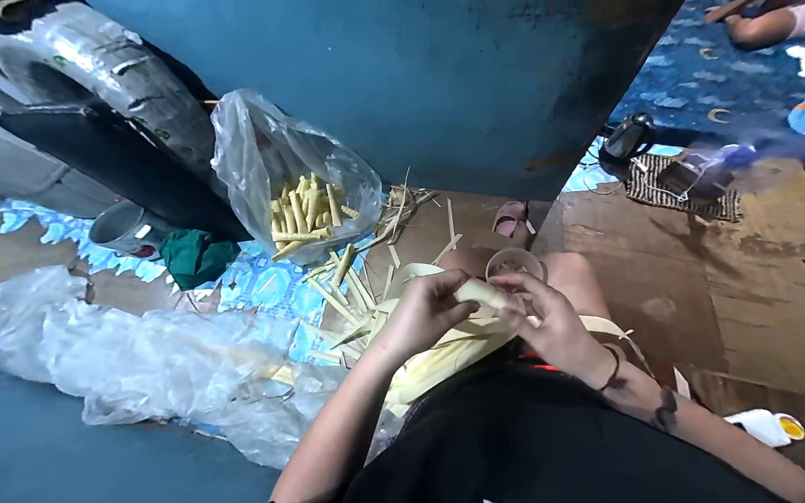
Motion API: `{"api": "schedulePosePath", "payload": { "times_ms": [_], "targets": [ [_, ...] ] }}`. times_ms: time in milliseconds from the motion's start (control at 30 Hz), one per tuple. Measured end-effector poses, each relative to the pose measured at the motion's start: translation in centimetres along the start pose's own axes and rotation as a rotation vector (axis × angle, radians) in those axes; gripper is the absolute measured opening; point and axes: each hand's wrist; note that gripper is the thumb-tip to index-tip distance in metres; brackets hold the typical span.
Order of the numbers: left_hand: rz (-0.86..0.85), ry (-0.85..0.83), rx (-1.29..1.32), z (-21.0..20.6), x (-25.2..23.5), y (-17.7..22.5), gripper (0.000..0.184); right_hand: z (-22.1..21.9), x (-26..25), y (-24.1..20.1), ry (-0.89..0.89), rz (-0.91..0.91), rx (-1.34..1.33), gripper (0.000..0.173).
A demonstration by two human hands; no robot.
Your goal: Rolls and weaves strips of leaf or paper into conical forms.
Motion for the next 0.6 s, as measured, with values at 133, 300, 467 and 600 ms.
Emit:
{"api": "schedulePosePath", "payload": {
  "times_ms": [133, 300, 467, 600],
  "targets": [
    [-0.014, -0.022, 0.017, 0.1, 0.2, -0.1, 0.014, 0.4, -0.4, -1.3, -0.040, -0.389, -0.423, 0.033],
    [0.005, 0.010, 0.003, 0.3, 0.2, -0.5, 0.011, 0.1, 0.4, 0.8, 0.032, 0.098, 0.132, 0.043],
    [-0.008, -0.008, 0.011, 0.5, 0.3, -0.7, 0.010, 0.5, -0.1, -1.4, -0.014, -0.504, -0.504, 0.034],
    [0.017, 0.012, 0.009, 0.9, 0.2, -0.8, 0.010, 0.3, 0.7, 1.0, 0.049, 0.123, 0.161, 0.043]
  ]
}}
Point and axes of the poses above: each hand's wrist, its own x-axis away from the middle knuckle, its own z-axis out of the back of the hand, y = z × x, and after that the axes turned 3 degrees about -x, right-handed
